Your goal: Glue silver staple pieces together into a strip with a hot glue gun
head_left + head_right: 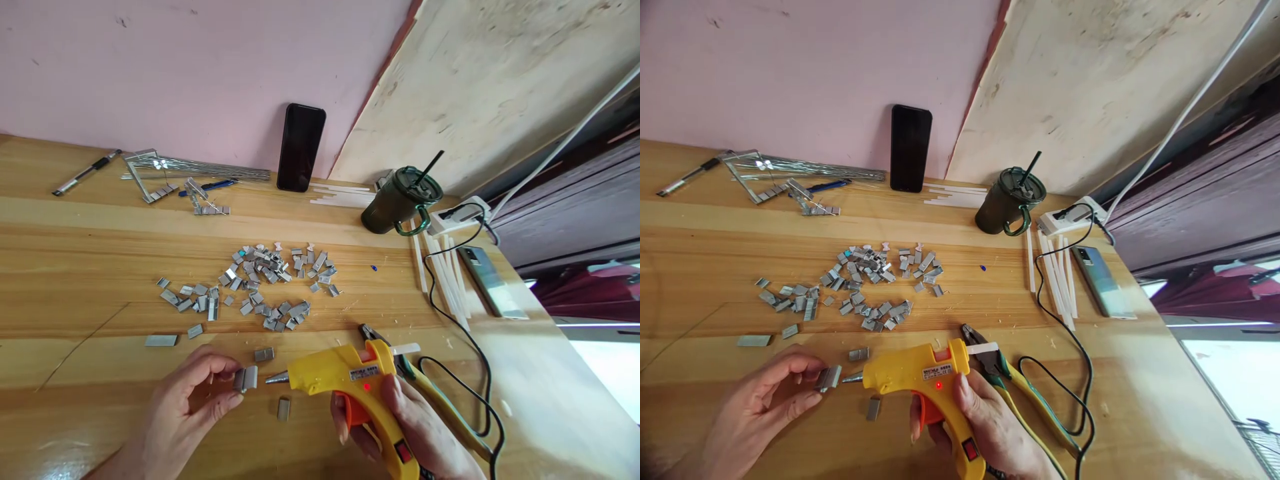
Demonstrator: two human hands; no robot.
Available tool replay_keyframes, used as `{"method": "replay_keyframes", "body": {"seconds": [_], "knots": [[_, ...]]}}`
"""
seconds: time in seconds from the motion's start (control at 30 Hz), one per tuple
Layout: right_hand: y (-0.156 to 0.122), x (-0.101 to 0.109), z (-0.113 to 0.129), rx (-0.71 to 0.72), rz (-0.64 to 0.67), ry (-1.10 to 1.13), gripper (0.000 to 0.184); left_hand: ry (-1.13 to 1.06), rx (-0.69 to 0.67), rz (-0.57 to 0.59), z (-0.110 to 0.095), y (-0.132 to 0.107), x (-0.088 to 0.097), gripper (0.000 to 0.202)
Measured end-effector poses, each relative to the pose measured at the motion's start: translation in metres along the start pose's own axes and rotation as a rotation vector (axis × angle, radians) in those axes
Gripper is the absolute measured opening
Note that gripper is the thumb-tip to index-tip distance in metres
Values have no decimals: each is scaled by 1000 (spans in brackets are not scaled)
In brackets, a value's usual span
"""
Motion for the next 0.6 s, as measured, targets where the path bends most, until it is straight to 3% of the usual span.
{"method": "replay_keyframes", "body": {"seconds": [0.1,0.23,0.43,0.53,0.6], "knots": [[0,3,0,21,-40,21,57,75,-61,12,5,-3,-3,14],[1,9,4,99,-90,-9,60,265,-266,24,6,-4,-7,16],[-1,8,12,100,-144,-232,67,542,-497,66,-7,3,-9,24],[-9,8,11,154,-289,-411,65,580,-542,71,-12,6,-9,28],[-13,10,11,222,-471,-618,58,582,-555,80,-14,6,-9,29]]}}
Point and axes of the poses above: each hand's wrist, its own y-axis towards the middle knuckle, its own x-axis out of the back of the hand, z = x × y, the point moved 1 cm from there along y, towards the middle knuckle, and after that the axes turned 1 degree about -x, right-handed, at the moved point
